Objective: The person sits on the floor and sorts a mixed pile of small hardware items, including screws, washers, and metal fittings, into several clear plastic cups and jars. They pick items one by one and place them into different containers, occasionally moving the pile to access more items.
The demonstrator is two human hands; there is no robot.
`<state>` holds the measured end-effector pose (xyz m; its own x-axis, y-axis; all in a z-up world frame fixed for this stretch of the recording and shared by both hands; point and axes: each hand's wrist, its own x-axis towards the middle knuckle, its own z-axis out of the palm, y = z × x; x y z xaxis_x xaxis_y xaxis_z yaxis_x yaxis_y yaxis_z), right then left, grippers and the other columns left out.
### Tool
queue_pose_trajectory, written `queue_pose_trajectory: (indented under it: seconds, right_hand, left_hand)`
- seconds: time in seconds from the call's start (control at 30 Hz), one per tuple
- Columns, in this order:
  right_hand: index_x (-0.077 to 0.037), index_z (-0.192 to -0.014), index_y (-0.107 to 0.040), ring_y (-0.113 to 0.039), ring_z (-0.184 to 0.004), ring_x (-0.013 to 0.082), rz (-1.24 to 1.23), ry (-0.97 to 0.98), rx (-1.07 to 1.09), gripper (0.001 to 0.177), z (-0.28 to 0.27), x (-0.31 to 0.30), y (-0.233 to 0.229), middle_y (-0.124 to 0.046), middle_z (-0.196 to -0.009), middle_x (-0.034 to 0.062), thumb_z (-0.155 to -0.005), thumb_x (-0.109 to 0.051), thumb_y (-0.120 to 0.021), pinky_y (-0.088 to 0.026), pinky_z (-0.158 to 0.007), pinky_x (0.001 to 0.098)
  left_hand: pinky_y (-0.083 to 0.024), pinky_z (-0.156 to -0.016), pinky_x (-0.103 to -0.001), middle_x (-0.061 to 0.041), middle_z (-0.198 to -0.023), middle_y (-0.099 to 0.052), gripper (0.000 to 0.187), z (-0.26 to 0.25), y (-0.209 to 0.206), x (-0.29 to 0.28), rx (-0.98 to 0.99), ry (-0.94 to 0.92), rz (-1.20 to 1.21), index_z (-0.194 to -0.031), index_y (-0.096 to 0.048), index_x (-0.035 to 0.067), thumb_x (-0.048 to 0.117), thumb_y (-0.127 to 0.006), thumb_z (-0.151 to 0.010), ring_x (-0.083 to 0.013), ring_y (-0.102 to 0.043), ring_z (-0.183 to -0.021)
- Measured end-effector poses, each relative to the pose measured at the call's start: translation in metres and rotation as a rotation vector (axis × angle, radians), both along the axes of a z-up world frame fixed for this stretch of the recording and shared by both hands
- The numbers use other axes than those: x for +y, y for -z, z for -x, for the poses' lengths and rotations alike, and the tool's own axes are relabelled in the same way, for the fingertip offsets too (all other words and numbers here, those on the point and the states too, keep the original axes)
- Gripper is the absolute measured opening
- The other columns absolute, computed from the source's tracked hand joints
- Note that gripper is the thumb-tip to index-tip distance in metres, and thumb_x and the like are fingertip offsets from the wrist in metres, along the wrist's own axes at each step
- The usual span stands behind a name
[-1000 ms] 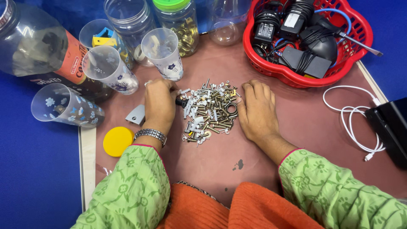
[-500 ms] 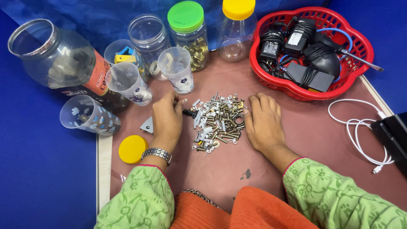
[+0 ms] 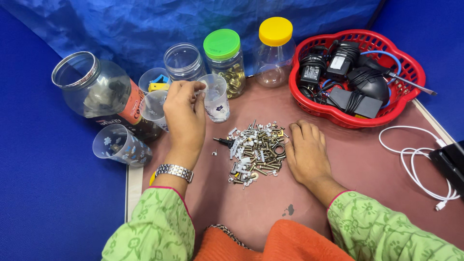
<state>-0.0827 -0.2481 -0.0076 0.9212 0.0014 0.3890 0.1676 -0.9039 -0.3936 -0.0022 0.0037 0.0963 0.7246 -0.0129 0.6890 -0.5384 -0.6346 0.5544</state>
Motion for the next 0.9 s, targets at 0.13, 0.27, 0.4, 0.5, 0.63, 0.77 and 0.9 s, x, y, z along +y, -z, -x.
queue_pose_trajectory:
  seconds: [0.13, 0.27, 0.4, 0.5, 0.63, 0.77, 0.9]
  right_hand:
    - [0.000, -0.126, -0.058, -0.047, -0.123, 0.0373, -0.002, -0.001, 0.000, 0.038, 0.001, 0.001, -0.001, -0.053, -0.131, 0.0182, -0.096, -0.024, -0.056, -0.035, -0.106, 0.0500]
    - [0.000, -0.125, -0.057, -0.047, -0.123, 0.0377, -0.009, -0.008, -0.002, 0.038, 0.001, 0.001, -0.001, -0.053, -0.131, 0.0184, -0.095, -0.023, -0.056, -0.035, -0.106, 0.0504]
    - [0.000, -0.126, -0.057, -0.046, -0.124, 0.0379, -0.013, -0.009, -0.006, 0.038, 0.001, 0.000, 0.001, -0.053, -0.131, 0.0185, -0.095, -0.022, -0.057, -0.035, -0.106, 0.0505]
    - [0.001, -0.127, -0.057, -0.046, -0.125, 0.0381, -0.006, -0.011, -0.009, 0.039, 0.000, 0.000, 0.002, -0.052, -0.132, 0.0190, -0.096, -0.022, -0.057, -0.035, -0.107, 0.0507]
    - [0.002, -0.129, -0.057, -0.046, -0.126, 0.0380, -0.006, -0.014, -0.013, 0.040, 0.001, -0.001, 0.003, -0.052, -0.134, 0.0196, -0.097, -0.021, -0.058, -0.034, -0.109, 0.0507]
    - [0.002, -0.130, -0.057, -0.046, -0.128, 0.0384, -0.002, -0.017, -0.013, 0.041, 0.001, -0.001, 0.003, -0.052, -0.135, 0.0202, -0.096, -0.021, -0.059, -0.034, -0.109, 0.0509]
    - [0.003, -0.130, -0.056, -0.045, -0.128, 0.0388, -0.002, -0.020, -0.005, 0.042, 0.001, -0.001, 0.002, -0.051, -0.135, 0.0205, -0.094, -0.019, -0.059, -0.034, -0.109, 0.0511]
  left_hand:
    - [-0.057, -0.075, -0.037, -0.016, -0.100, -0.069, 0.019, -0.024, 0.005, 0.001, 0.007, 0.000, -0.036, -0.105, -0.069, 0.000, -0.010, -0.069, -0.088, -0.0278, -0.071, -0.086]
    - [-0.057, -0.079, -0.039, -0.018, -0.109, -0.070, 0.026, -0.029, 0.008, 0.000, -0.011, 0.086, -0.043, -0.114, -0.067, -0.001, -0.005, -0.070, -0.089, -0.0340, -0.070, -0.096]
    - [-0.049, -0.096, -0.046, -0.017, -0.113, -0.070, 0.024, -0.008, 0.011, 0.004, -0.166, -0.043, -0.145, -0.116, -0.068, 0.001, -0.005, -0.066, -0.092, -0.0376, -0.064, -0.109]
    - [-0.045, -0.096, -0.046, -0.017, -0.111, -0.068, 0.020, 0.019, 0.021, 0.003, -0.114, -0.144, -0.131, -0.113, -0.068, 0.001, -0.002, -0.068, -0.093, -0.0368, -0.061, -0.107]
    - [-0.046, -0.094, -0.046, -0.015, -0.103, -0.068, 0.014, 0.043, 0.042, 0.000, 0.049, -0.077, -0.165, -0.105, -0.070, 0.004, 0.001, -0.071, -0.091, -0.0350, -0.061, -0.103]
    - [-0.046, -0.098, -0.047, -0.014, -0.110, -0.071, 0.019, 0.044, 0.062, -0.005, 0.174, 0.066, -0.264, -0.108, -0.072, 0.004, 0.006, -0.070, -0.089, -0.0366, -0.062, -0.110]
    - [-0.035, -0.110, -0.052, -0.016, -0.130, -0.068, 0.029, 0.043, 0.074, -0.010, 0.302, 0.234, -0.370, -0.121, -0.071, 0.005, 0.020, -0.064, -0.096, -0.0400, -0.053, -0.131]
